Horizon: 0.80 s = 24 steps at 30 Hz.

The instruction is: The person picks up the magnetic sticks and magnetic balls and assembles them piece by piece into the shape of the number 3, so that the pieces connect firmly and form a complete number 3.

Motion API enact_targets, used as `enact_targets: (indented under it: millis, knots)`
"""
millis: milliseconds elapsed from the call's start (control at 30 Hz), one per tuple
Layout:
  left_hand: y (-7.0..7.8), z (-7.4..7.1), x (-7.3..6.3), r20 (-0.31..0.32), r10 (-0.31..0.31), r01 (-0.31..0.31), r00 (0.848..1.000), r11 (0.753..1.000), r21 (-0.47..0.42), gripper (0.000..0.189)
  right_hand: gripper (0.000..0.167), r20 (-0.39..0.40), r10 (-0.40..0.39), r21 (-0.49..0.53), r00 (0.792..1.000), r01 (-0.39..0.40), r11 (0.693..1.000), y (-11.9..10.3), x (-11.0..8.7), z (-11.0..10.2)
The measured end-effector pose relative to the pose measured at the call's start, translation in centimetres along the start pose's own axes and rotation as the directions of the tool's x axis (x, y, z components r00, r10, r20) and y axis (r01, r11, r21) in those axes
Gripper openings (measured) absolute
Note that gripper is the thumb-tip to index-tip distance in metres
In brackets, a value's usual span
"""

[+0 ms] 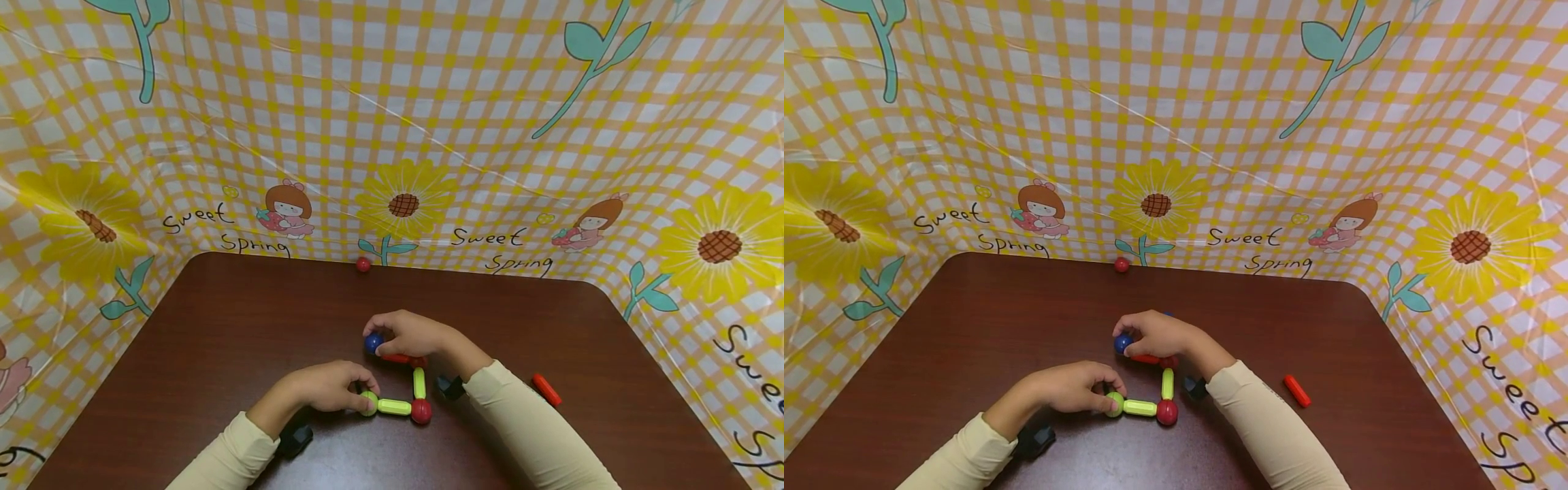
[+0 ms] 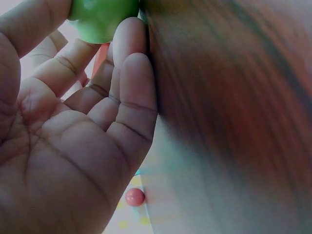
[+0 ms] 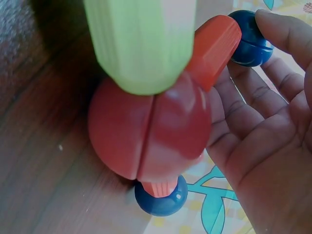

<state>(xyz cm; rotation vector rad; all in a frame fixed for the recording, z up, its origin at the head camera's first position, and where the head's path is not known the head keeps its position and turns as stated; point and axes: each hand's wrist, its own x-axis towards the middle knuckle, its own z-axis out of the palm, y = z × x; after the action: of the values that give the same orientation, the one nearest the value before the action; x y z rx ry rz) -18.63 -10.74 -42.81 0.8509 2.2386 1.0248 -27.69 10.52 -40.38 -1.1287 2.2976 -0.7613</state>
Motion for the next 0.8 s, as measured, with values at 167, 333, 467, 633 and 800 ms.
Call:
enact_targets:
  millis: [167,333,467,633,800]
  knots:
    - [0.02,0.01,0.03,0.000,-0.004,0.004,1.000,1.000,0.000,0.011,0.031,0.019,0.004,-0.012,1.000,-0.004,1.000,0.06,0.17,0.14]
    - [-0.01,0.03,0.01,0.002,-0.006,0.006,1.000,1.000,-0.005,0.011,0.031,0.054,0.000,-0.025,0.999,0.001,1.000,-0.01,0.38,0.29]
    - [-0.04,0.04,-0.01,0.003,-0.002,0.003,1.000,1.000,-0.008,0.011,0.031,0.071,0.008,-0.037,0.997,-0.006,0.999,-0.03,0.44,0.39]
    - [-0.09,0.05,0.01,0.001,-0.003,0.003,1.000,1.000,-0.011,0.010,0.030,0.065,0.017,-0.041,0.998,-0.014,0.999,0.08,0.52,0.35]
    - [-0.16,0.09,0.03,0.003,0.000,0.000,1.000,1.000,-0.019,0.010,0.029,0.066,0.013,-0.046,0.998,-0.010,0.999,0.40,0.77,0.49]
